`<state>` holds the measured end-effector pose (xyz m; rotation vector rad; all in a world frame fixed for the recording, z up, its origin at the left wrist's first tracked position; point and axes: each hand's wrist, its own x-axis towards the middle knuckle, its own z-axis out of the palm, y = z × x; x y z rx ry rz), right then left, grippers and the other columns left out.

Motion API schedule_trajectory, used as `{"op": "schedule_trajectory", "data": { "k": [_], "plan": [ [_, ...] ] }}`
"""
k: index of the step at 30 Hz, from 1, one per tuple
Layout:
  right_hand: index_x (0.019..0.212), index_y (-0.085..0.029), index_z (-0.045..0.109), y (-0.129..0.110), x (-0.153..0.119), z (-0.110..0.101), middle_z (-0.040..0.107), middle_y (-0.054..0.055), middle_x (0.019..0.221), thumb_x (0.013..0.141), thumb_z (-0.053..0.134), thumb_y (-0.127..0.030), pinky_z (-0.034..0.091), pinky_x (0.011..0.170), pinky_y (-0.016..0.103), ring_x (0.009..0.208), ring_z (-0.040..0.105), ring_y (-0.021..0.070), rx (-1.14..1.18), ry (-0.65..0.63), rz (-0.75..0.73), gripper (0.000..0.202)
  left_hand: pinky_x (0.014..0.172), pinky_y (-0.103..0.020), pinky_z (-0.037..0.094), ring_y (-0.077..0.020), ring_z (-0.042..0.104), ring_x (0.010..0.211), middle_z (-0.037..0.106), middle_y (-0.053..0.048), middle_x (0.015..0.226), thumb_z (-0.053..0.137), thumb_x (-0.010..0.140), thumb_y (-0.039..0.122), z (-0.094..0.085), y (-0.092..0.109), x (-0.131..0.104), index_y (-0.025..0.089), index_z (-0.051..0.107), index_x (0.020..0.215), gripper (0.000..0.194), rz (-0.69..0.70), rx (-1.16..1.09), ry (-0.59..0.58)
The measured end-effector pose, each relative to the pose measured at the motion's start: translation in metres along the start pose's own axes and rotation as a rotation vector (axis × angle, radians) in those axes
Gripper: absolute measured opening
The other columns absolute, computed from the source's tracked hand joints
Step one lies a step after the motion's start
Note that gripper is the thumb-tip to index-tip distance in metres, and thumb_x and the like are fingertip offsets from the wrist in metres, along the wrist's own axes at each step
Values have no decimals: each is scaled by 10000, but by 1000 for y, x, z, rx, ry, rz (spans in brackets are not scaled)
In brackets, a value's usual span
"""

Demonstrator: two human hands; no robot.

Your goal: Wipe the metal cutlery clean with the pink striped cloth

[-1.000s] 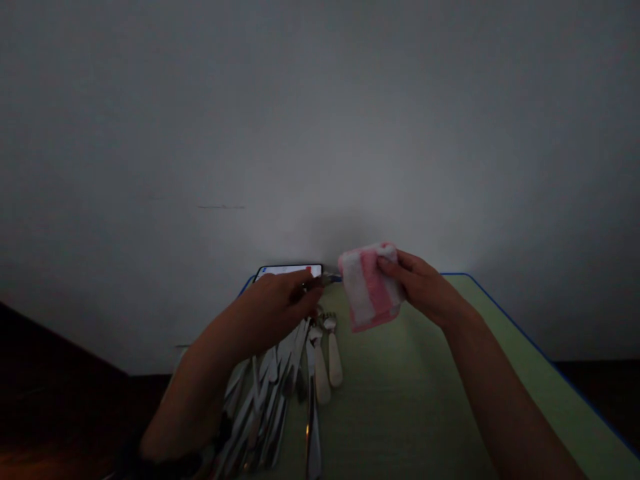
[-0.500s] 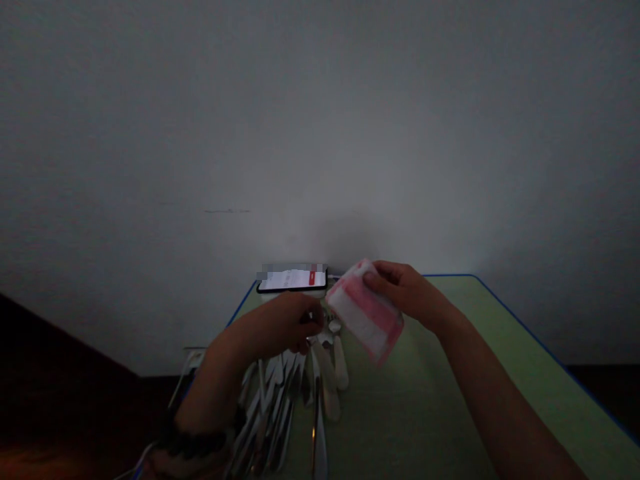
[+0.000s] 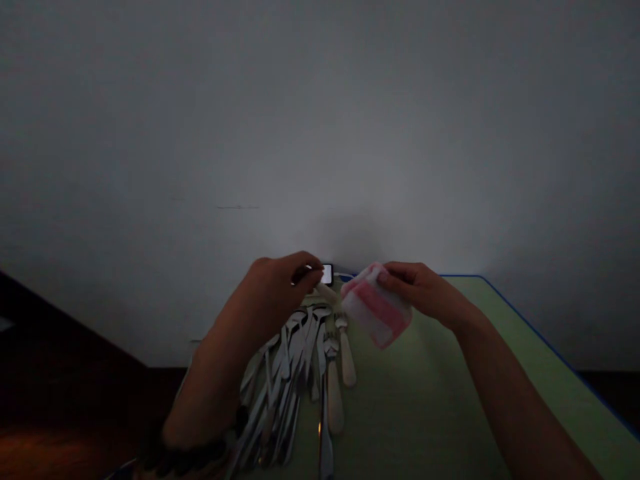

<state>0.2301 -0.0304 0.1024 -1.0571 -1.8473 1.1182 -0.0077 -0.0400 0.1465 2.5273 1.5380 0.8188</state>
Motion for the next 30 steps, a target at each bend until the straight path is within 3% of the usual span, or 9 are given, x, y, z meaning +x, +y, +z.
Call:
{"op": "schedule_trajectory", "data": {
  "k": [4,7,13,19,22,26,30],
  "plan": [
    [993,-189,616,-2,-3,-4,642,33,866,812,472,-466,415,591,242,696,562,143,14,32,12,361,632,-212,483,-127,647,680,705,2,800,543,796,370,-11,5,-4,203,649,919,233,-69,-156,260],
    [1010,-196,617,-3,-5,-9,648,39,886,805,483,-463,417,589,248,700,566,149,0,69,17,362,631,-203,501,-127,655,689,708,0,784,566,788,371,-6,7,-5,191,646,932,245,-61,-299,304],
    [1031,-204,606,-3,-11,-20,647,47,862,794,492,-472,421,574,265,684,564,159,10,165,42,375,620,-197,468,-108,635,629,714,15,767,545,814,322,21,4,1,221,686,891,190,32,-231,141],
    [1019,-201,610,-7,-13,-22,636,49,842,798,476,-479,429,595,279,713,557,172,-57,175,32,379,615,-216,447,-118,629,643,713,6,775,527,827,308,36,13,3,224,681,915,196,117,-229,-9],
    [1003,-199,613,-7,-12,-23,633,45,835,802,467,-478,430,607,281,732,560,178,-87,128,33,374,647,-243,444,-137,632,675,711,-8,782,495,844,308,48,17,4,225,679,929,219,161,-196,-75],
    [913,-185,638,1,-10,-25,628,35,798,805,464,-467,396,566,257,676,536,156,-255,-1,36,349,638,-252,436,-154,629,674,705,-31,774,484,837,240,78,15,6,194,687,870,211,214,-171,-216],
    [823,-165,643,8,-10,-26,589,15,702,820,452,-426,349,526,240,602,482,124,-437,-120,33,324,629,-244,428,-157,631,699,703,-43,811,463,840,208,101,12,7,180,669,910,219,223,-187,-244]
  ]
}}
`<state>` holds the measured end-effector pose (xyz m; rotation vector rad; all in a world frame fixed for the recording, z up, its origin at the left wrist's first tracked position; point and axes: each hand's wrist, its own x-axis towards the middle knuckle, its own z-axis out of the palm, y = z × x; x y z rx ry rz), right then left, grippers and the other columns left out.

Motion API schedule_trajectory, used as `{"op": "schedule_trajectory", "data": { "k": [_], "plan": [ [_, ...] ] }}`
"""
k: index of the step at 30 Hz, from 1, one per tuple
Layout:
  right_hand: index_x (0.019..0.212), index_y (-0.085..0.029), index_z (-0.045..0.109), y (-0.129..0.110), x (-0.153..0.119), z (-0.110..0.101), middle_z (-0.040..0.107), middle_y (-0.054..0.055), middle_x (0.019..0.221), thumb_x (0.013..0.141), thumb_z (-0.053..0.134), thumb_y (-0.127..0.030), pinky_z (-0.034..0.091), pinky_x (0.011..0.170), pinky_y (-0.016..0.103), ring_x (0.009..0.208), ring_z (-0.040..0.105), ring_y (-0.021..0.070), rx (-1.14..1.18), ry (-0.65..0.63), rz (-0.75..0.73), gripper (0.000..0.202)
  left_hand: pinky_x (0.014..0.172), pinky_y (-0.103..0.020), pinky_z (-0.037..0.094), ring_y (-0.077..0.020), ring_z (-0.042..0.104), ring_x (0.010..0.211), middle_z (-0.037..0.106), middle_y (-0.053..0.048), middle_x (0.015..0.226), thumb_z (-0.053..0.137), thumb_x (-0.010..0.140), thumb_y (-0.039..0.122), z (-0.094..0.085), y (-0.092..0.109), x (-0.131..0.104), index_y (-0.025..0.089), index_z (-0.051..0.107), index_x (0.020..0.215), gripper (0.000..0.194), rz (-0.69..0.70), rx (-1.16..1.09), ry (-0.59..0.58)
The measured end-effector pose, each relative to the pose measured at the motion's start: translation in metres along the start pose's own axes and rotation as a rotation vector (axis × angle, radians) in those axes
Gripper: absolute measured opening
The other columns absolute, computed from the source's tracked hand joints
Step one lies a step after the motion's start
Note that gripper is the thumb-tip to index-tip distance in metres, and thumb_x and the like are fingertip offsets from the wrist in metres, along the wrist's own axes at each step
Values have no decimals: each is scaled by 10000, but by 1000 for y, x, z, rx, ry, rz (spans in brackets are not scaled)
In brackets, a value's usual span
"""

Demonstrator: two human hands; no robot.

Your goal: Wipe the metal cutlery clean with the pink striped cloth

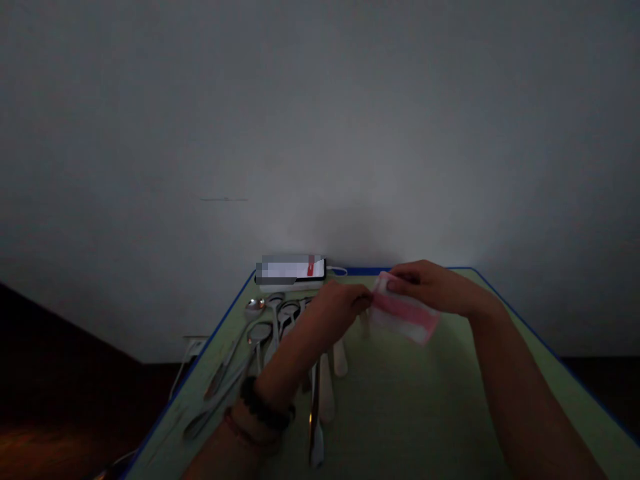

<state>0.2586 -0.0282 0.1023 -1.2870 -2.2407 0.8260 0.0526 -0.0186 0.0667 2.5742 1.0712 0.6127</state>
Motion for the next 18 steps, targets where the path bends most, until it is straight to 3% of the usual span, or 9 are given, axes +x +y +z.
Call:
{"op": "schedule_trajectory", "data": {
  "k": [2,5,9,11,13,18],
  "plan": [
    [828,-160,639,0,0,1,576,10,685,831,435,-413,341,526,239,591,465,117,-38,-20,-7,324,641,-244,430,-159,632,718,704,-42,826,470,838,218,-1,-1,0,186,669,908,213,5,5,-5],
    [848,-159,627,-2,0,1,569,10,695,839,422,-406,336,528,236,594,458,114,-37,-28,-1,322,670,-251,436,-165,633,739,705,-46,833,477,838,238,-16,0,-4,186,677,888,213,-19,22,24],
    [821,-159,617,-3,-1,1,547,8,676,836,418,-421,319,513,234,584,443,112,-53,-17,-1,330,686,-249,434,-150,632,722,705,-28,841,464,855,308,-37,5,-7,199,658,951,242,-76,27,177],
    [830,-156,618,-3,0,1,548,10,673,836,414,-426,316,514,236,584,442,113,-73,-12,7,338,672,-248,432,-153,631,719,705,-31,834,464,854,307,-35,5,-5,194,660,947,245,-80,53,152],
    [844,-153,622,-2,0,1,553,13,674,838,409,-421,315,517,238,587,444,115,-94,-25,18,342,616,-235,428,-152,627,677,704,-44,763,461,846,236,-26,5,-2,163,680,868,232,-50,70,10],
    [817,-147,619,0,3,4,546,11,663,836,410,-420,314,530,234,593,443,115,-147,-74,30,344,591,-224,422,-145,623,652,704,-38,747,490,825,204,-8,3,3,167,689,841,204,-30,69,-17]
  ]
}}
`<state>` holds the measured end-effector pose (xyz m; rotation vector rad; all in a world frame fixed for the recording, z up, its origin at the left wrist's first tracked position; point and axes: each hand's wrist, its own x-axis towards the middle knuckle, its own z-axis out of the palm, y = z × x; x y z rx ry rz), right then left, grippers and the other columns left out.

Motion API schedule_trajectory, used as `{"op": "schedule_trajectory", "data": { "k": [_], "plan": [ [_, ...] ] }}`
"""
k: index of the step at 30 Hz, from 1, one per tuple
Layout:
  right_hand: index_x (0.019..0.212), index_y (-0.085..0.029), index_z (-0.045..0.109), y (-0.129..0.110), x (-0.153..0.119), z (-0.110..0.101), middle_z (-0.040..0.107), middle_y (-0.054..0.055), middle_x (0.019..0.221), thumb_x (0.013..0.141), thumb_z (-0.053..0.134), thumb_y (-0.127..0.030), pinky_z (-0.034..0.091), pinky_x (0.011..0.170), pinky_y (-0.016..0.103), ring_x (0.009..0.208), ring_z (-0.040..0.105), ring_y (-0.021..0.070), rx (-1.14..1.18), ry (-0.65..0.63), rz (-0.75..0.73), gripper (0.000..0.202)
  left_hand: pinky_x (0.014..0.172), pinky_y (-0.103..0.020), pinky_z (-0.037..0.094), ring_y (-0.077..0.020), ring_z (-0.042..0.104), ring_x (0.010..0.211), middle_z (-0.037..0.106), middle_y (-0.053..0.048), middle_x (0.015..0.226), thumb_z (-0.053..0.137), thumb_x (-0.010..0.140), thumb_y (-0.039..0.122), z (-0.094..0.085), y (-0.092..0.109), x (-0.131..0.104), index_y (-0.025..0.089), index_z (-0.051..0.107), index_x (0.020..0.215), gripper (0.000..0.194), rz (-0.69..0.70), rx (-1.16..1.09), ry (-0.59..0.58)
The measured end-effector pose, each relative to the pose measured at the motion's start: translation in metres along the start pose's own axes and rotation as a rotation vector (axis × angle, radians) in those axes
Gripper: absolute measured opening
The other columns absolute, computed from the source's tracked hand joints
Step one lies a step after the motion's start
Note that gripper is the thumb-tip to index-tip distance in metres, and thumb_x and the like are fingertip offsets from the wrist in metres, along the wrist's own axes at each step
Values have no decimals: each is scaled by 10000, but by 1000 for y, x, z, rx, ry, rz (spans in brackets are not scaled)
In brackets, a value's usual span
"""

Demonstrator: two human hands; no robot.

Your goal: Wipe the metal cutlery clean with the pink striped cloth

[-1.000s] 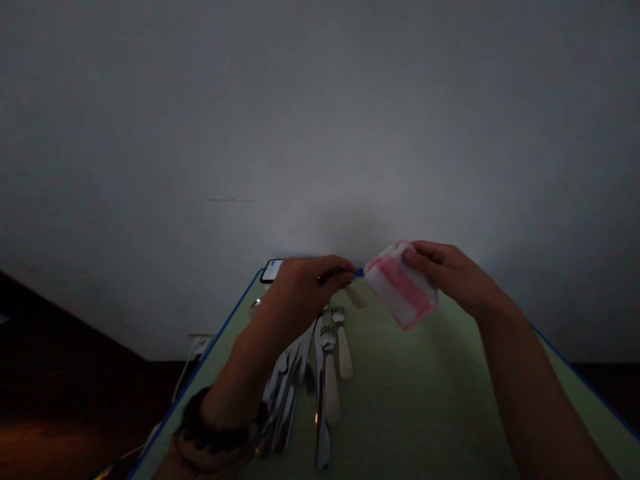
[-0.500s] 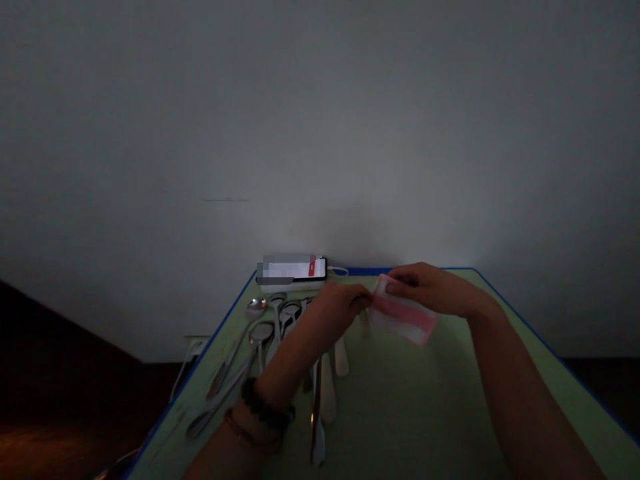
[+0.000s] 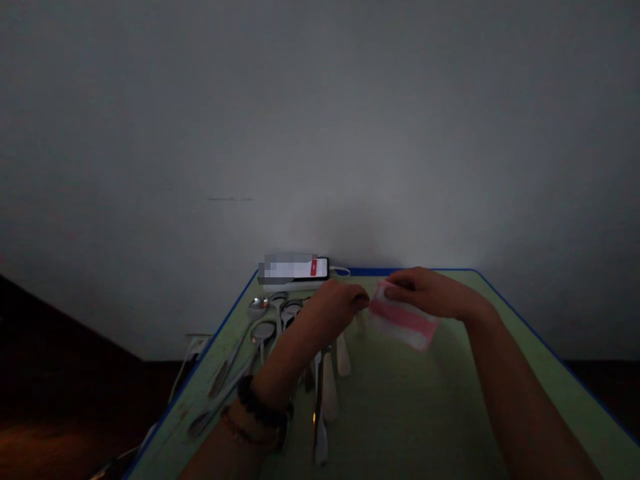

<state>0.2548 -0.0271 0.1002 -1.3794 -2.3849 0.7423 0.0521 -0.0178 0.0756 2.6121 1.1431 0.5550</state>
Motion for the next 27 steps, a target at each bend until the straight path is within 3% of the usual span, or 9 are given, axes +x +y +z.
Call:
{"op": "schedule_trajectory", "data": {
  "k": [4,9,12,14,18,27],
  "plan": [
    [899,-160,618,-1,0,-2,589,30,745,840,409,-412,332,558,240,642,477,130,9,43,6,332,633,-223,431,-133,624,667,704,-26,762,479,840,235,-14,-2,-4,179,675,888,209,-17,-36,93],
    [929,-168,615,0,0,-3,608,37,792,842,404,-427,343,567,244,652,490,134,42,49,-3,345,568,-199,425,-108,609,578,688,-2,682,489,839,283,-37,-7,-11,181,668,898,214,-65,-125,193],
    [935,-167,612,0,0,-2,606,32,785,842,407,-427,339,560,241,644,486,129,42,29,-6,343,575,-199,424,-112,614,619,699,-13,744,490,834,267,-29,-9,-9,183,670,905,211,-39,-107,178],
    [925,-162,613,-1,0,-1,604,29,775,847,401,-414,337,559,240,640,485,126,38,0,-12,338,567,-197,416,-112,606,604,695,-15,691,486,816,188,-16,-8,-5,164,685,823,201,17,-91,42],
    [873,-146,617,-5,0,0,590,24,738,844,416,-387,332,552,235,636,482,123,20,-34,-18,315,565,-186,412,-99,598,577,689,2,665,500,792,140,1,-8,0,173,688,800,192,48,-109,-9],
    [932,-168,610,-6,3,-2,625,32,852,852,408,-391,381,630,243,737,530,149,111,85,-74,311,568,-189,430,-101,623,580,669,3,647,432,861,250,-22,-5,-7,165,622,874,209,-36,-192,103]
  ]
}}
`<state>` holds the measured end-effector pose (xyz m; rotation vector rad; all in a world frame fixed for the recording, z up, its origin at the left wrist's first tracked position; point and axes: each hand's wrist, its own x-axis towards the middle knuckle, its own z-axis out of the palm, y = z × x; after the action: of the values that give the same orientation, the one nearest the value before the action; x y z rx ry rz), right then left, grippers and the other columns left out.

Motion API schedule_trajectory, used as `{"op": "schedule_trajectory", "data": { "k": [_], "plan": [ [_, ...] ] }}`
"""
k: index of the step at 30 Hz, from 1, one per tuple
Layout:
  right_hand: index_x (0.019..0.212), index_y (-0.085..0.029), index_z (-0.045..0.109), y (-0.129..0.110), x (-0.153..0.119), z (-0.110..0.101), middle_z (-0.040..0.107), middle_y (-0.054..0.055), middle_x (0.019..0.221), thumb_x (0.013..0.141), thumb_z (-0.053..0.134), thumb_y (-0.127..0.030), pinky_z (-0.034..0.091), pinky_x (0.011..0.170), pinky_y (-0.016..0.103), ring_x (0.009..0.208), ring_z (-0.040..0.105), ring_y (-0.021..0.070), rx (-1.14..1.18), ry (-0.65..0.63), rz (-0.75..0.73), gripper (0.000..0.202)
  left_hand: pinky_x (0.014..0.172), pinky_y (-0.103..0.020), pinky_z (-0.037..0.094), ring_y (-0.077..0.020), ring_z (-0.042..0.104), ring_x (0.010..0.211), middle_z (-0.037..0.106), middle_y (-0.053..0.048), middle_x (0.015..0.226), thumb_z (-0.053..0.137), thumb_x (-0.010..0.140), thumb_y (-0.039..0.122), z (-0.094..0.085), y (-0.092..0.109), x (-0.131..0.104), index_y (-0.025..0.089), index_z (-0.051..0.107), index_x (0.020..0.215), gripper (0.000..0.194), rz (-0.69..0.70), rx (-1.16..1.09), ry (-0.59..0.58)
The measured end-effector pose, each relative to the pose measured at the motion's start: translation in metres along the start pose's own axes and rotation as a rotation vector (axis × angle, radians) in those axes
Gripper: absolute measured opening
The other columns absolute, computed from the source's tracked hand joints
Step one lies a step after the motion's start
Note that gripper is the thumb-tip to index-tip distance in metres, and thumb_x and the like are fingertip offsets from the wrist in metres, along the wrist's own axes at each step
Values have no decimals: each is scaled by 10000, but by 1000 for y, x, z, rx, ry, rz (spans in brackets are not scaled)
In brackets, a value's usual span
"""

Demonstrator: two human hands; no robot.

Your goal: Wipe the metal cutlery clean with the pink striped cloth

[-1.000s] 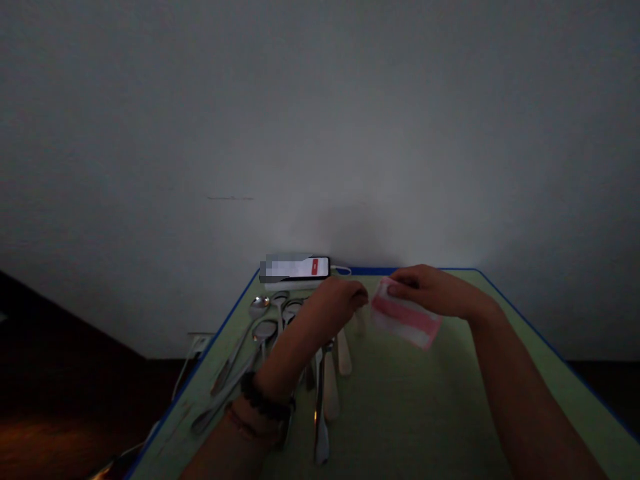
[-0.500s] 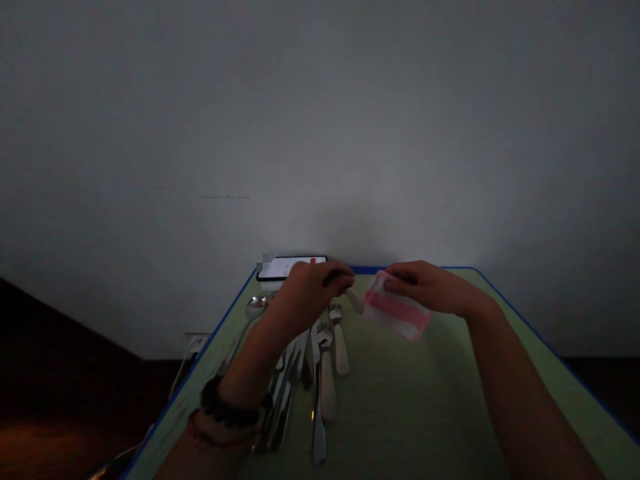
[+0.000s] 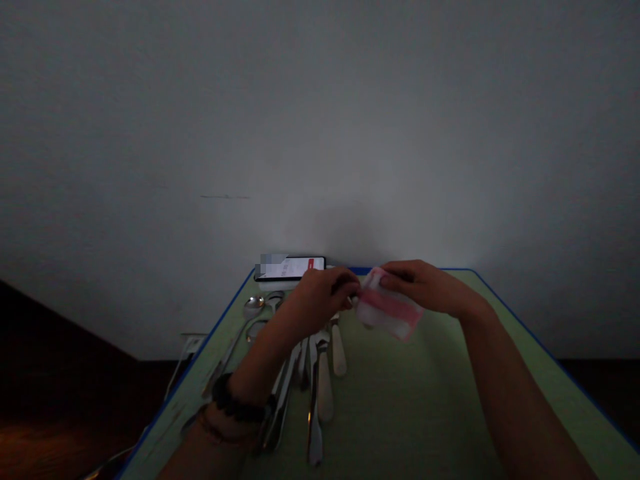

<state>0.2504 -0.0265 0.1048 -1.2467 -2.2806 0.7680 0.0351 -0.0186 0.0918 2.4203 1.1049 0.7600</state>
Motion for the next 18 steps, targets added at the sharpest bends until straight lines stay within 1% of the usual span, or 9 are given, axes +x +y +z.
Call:
{"op": "schedule_trajectory", "data": {
  "k": [3,5,8,10,12,16,18],
  "plan": [
    [918,-167,610,1,-1,0,629,31,855,849,403,-429,394,623,241,738,543,153,101,10,-2,341,568,-199,434,-112,629,584,666,-2,638,417,871,284,-6,1,-2,163,623,868,239,-6,51,38],
    [926,-169,610,1,-1,0,632,30,846,840,414,-450,401,607,239,720,549,151,190,19,6,353,580,-204,443,-121,640,622,681,-8,679,418,871,296,-9,1,-3,176,634,895,248,7,69,31],
    [940,-182,619,-1,-1,3,635,26,853,828,438,-454,415,615,243,725,560,152,305,21,7,345,611,-201,462,-116,648,653,696,-7,723,419,875,304,-14,5,-5,191,639,943,257,16,6,-2],
    [961,-189,622,-4,0,5,638,24,887,823,457,-440,427,664,253,771,566,158,371,-4,-15,330,616,-200,469,-112,649,645,698,-4,704,420,878,306,-17,9,-6,190,647,935,262,15,-29,12],
    [992,-189,617,-9,1,8,636,22,908,817,475,-429,429,700,258,802,565,158,422,-27,-41,330,609,-198,472,-114,649,651,704,-3,717,433,875,306,-20,15,-7,197,658,936,258,26,-31,54],
    [1030,-176,594,-22,2,13,621,20,870,818,475,-433,417,623,226,745,544,136,442,-31,-67,354,641,-195,476,-116,649,725,713,13,854,476,857,294,-23,27,-8,237,663,970,226,62,-34,204],
    [1006,-171,590,-27,1,13,610,18,848,817,476,-436,409,610,220,729,532,131,398,-43,-71,344,655,-195,478,-114,647,728,712,21,857,493,847,293,-23,31,-8,233,670,947,212,66,-48,255]
  ]
}}
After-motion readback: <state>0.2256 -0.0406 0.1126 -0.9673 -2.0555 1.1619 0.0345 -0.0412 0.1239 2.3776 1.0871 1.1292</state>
